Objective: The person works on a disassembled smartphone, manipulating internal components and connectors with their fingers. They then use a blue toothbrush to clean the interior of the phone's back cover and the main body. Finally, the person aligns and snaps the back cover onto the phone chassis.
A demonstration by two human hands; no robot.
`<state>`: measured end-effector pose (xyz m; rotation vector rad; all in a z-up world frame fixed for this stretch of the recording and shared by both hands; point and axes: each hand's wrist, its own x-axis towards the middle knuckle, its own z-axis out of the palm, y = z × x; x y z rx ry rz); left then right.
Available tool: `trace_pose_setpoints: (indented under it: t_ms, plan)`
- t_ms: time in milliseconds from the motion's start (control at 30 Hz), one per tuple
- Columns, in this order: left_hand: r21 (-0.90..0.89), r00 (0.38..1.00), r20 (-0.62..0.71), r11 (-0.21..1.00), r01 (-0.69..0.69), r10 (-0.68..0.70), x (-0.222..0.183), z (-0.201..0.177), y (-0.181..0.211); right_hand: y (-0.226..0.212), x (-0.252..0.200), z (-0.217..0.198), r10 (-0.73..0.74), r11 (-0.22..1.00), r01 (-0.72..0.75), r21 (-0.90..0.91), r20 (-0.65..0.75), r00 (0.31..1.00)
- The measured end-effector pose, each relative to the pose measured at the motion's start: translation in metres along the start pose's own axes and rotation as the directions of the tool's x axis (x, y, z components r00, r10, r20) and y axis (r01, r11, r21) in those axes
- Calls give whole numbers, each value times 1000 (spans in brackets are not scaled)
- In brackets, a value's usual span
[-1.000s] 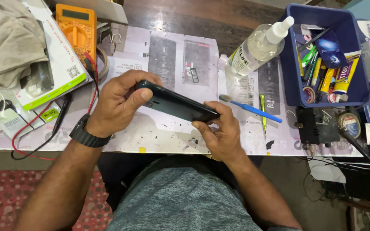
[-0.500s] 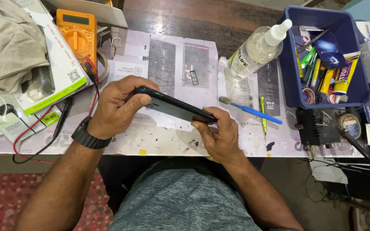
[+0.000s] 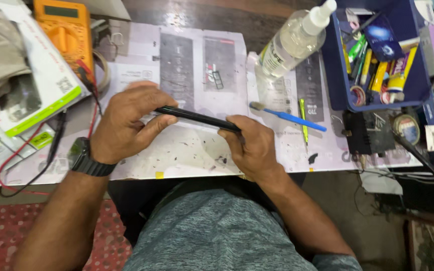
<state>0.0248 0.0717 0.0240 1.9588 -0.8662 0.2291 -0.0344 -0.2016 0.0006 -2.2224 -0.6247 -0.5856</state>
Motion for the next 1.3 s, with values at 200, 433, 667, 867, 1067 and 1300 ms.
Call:
trace_pose_setpoints:
  t_ms: [200, 433, 667, 867, 1067, 1300]
  plan:
    - [323, 983, 91, 929, -182, 161, 8, 4, 10, -8, 8, -2, -72, 976, 75, -202, 20, 997]
    - [323, 976, 114, 923, -211, 183, 11, 5, 10, -6, 8, -6, 25, 1000, -23, -19, 96, 995]
    - [196, 999, -32, 981, -4, 10, 4, 12, -3, 9, 0, -2, 98, 993, -105, 62, 113, 989]
    - [-801, 961, 134, 544, 250, -243, 14, -14, 7, 17, 10, -16, 597, 160, -750, 642, 541, 592]
    - [270, 961, 32, 924, -271, 273, 20, -14, 32, 14, 22, -30, 470, -322, -751, 577, 786, 402]
    - [74, 990, 85, 990, -117, 111, 3, -5, 14, 2, 32, -30, 596, 45, -928, 370, 736, 322]
